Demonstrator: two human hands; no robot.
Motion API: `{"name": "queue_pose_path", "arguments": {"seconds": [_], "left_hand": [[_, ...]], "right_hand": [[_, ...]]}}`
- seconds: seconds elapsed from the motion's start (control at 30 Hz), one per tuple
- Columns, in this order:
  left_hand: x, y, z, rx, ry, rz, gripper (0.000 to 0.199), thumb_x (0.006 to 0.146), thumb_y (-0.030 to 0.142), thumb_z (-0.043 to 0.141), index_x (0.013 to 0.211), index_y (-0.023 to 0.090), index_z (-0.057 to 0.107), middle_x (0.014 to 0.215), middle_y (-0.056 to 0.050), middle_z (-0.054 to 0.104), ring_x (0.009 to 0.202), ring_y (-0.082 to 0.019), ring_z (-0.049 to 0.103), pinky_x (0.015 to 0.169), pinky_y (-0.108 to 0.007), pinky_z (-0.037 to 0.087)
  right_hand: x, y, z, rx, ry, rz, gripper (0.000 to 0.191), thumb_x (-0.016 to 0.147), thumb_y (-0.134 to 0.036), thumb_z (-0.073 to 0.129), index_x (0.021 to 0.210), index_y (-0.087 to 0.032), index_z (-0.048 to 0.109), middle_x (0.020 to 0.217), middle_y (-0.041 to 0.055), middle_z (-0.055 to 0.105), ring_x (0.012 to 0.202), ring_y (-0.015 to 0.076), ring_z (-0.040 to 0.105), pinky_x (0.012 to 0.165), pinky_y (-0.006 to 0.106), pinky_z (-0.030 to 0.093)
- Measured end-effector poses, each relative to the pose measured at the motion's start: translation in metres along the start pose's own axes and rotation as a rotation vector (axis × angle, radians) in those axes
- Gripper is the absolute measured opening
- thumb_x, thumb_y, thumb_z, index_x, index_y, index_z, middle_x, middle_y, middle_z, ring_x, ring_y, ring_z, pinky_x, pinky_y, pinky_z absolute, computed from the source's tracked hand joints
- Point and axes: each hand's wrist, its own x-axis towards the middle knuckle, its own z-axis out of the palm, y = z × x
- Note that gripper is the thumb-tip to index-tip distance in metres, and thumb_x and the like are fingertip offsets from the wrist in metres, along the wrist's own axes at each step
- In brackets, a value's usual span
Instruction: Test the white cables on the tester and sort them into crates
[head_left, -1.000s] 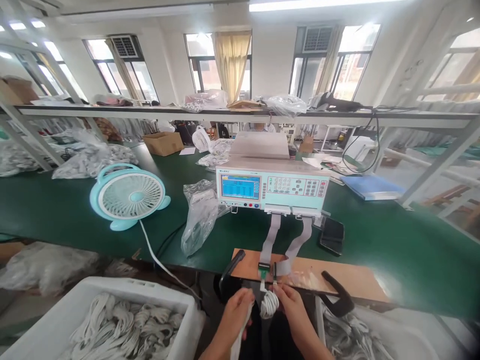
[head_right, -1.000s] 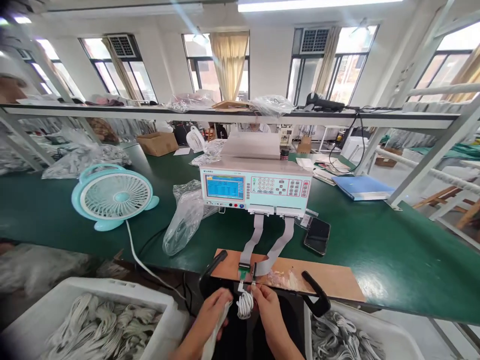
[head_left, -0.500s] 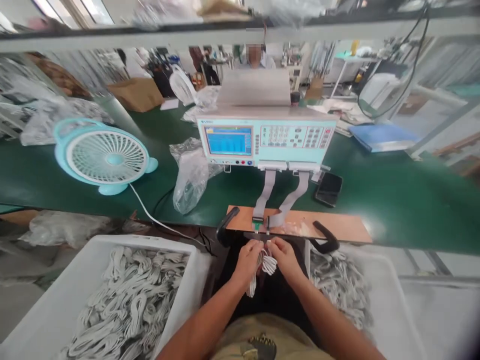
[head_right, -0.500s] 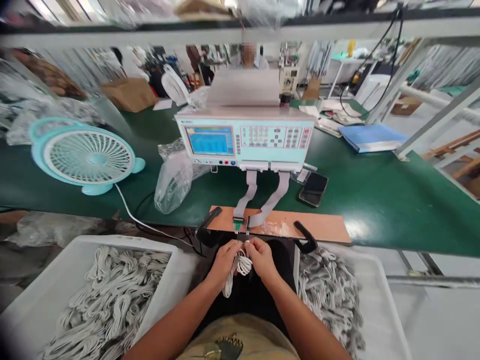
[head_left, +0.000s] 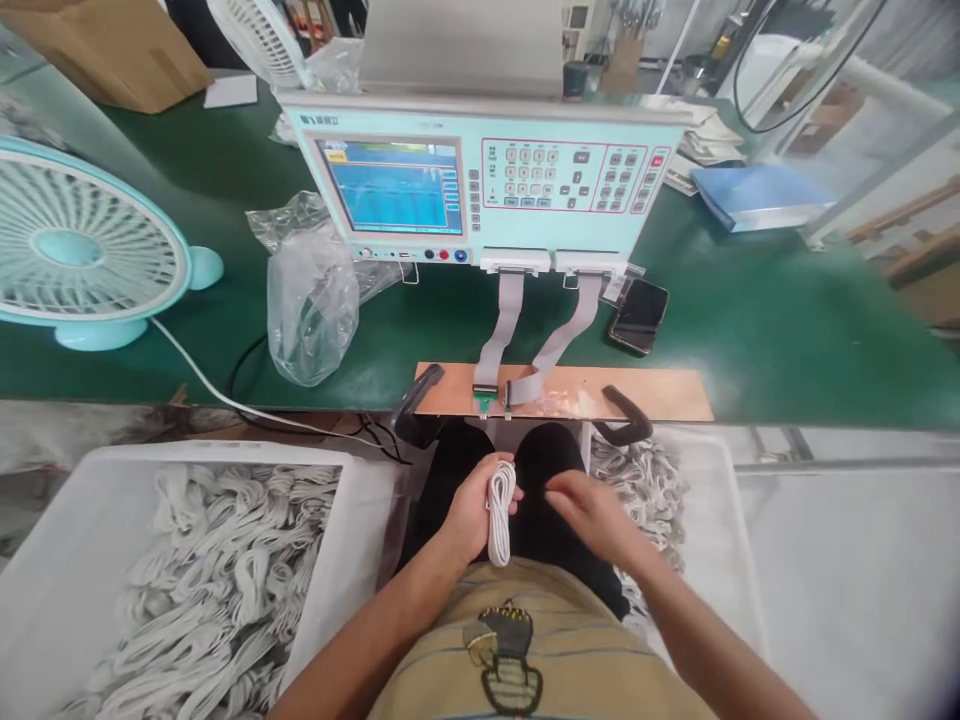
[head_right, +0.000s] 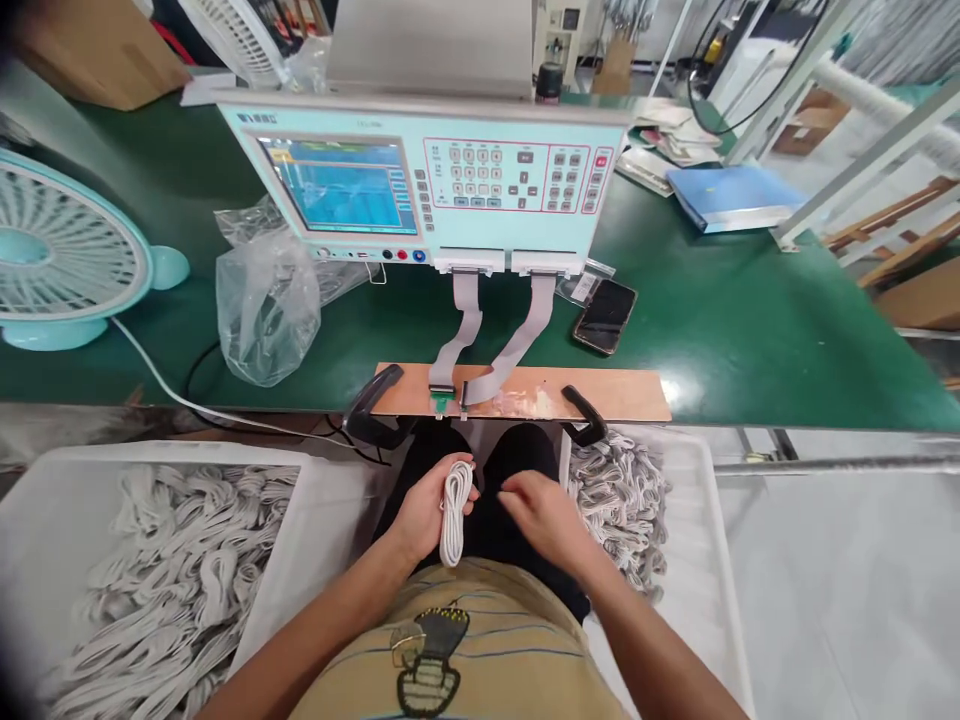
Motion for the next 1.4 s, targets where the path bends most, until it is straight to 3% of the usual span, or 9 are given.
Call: {"name": "queue_pose_path", "arguments": {"seconds": [0.1,0.2,0.4,0.5,0.6,0.77,0.97,1.1,1.4], "left_hand": [[-0.002,-0.002,0.001,0.019,-0.029,0.061,0.028,0.078,0.039,0.052,0.094,0.017,0.056,0.065,0.002,0.055,0.045,-0.007,0.051,0.038,-0.017,0.036],[-0.007,0.0,-0.003,0.052,-0.038,0.101,0.035,0.081,0.048,0.045,0.098,0.018,0.053,0.08,-0.002,0.061,0.038,-0.004,0.045,0.034,-0.017,0.033],[-0.017,0.003,-0.011,0.25,-0.079,0.232,0.028,0.081,0.045,0.044,0.093,0.02,0.049,0.097,-0.004,0.06,0.041,-0.005,0.047,0.037,-0.02,0.038],[-0.02,0.006,-0.012,0.303,-0.064,0.298,0.019,0.077,0.034,0.05,0.09,0.019,0.051,0.091,-0.002,0.057,0.051,-0.006,0.049,0.047,-0.02,0.041],[-0.022,0.007,-0.012,0.26,-0.07,0.323,0.013,0.072,0.025,0.05,0.083,0.019,0.051,0.081,0.001,0.05,0.058,-0.007,0.048,0.052,-0.019,0.041],[-0.025,0.006,-0.009,0.117,-0.12,0.322,0.015,0.073,0.032,0.049,0.081,0.019,0.049,0.081,0.001,0.046,0.052,-0.007,0.045,0.044,-0.019,0.039],[-0.022,0.001,-0.01,0.159,-0.122,0.213,0.016,0.075,0.032,0.051,0.084,0.02,0.047,0.064,0.004,0.042,0.044,-0.006,0.039,0.041,-0.016,0.032],[-0.014,-0.001,-0.014,0.158,-0.135,0.266,0.012,0.075,0.027,0.046,0.085,0.02,0.049,0.07,0.002,0.042,0.05,-0.007,0.038,0.043,-0.017,0.029],[-0.017,0.003,-0.019,0.386,-0.113,0.417,0.02,0.072,0.021,0.047,0.09,0.019,0.056,0.081,-0.002,0.048,0.076,-0.014,0.046,0.071,-0.023,0.039]], "right_hand": [[0.011,-0.027,0.036,0.221,-0.037,-0.086,0.019,0.082,-0.033,0.05,0.087,-0.023,0.066,0.079,0.0035,0.062,0.074,0.0178,0.055,0.068,0.029,0.039],[0.018,-0.035,0.053,0.4,-0.069,-0.104,0.021,0.084,-0.031,0.048,0.079,-0.021,0.066,0.071,0.0015,0.061,0.07,0.0158,0.054,0.069,0.027,0.039],[0.022,-0.036,0.06,0.523,-0.145,-0.048,0.02,0.082,-0.031,0.052,0.067,-0.02,0.061,0.059,-0.0014,0.055,0.059,0.0137,0.051,0.061,0.026,0.039],[0.023,-0.039,0.06,0.45,-0.107,-0.116,0.016,0.079,-0.029,0.055,0.07,-0.019,0.062,0.064,-0.001,0.054,0.06,0.0129,0.049,0.059,0.025,0.038],[0.022,-0.038,0.062,0.442,-0.091,-0.135,0.014,0.078,-0.029,0.057,0.072,-0.019,0.063,0.067,-0.0003,0.054,0.064,0.013,0.048,0.06,0.025,0.037],[0.019,-0.037,0.072,0.719,-0.18,0.031,0.018,0.078,-0.033,0.054,0.069,-0.017,0.057,0.059,-0.0018,0.053,0.055,0.0111,0.046,0.054,0.023,0.037],[0.019,-0.033,0.087,0.672,-0.035,0.058,0.017,0.078,-0.026,0.052,0.065,-0.018,0.047,0.055,-0.0046,0.045,0.05,0.01,0.042,0.048,0.022,0.034],[0.021,-0.028,0.088,0.625,0.047,-0.042,0.013,0.079,-0.021,0.053,0.071,-0.021,0.043,0.061,-0.0054,0.043,0.054,0.0108,0.045,0.051,0.022,0.036],[0.014,-0.042,0.064,0.287,-0.048,-0.319,0.011,0.083,-0.019,0.051,0.076,-0.019,0.059,0.078,0.0019,0.053,0.071,0.014,0.051,0.064,0.024,0.039]]}}
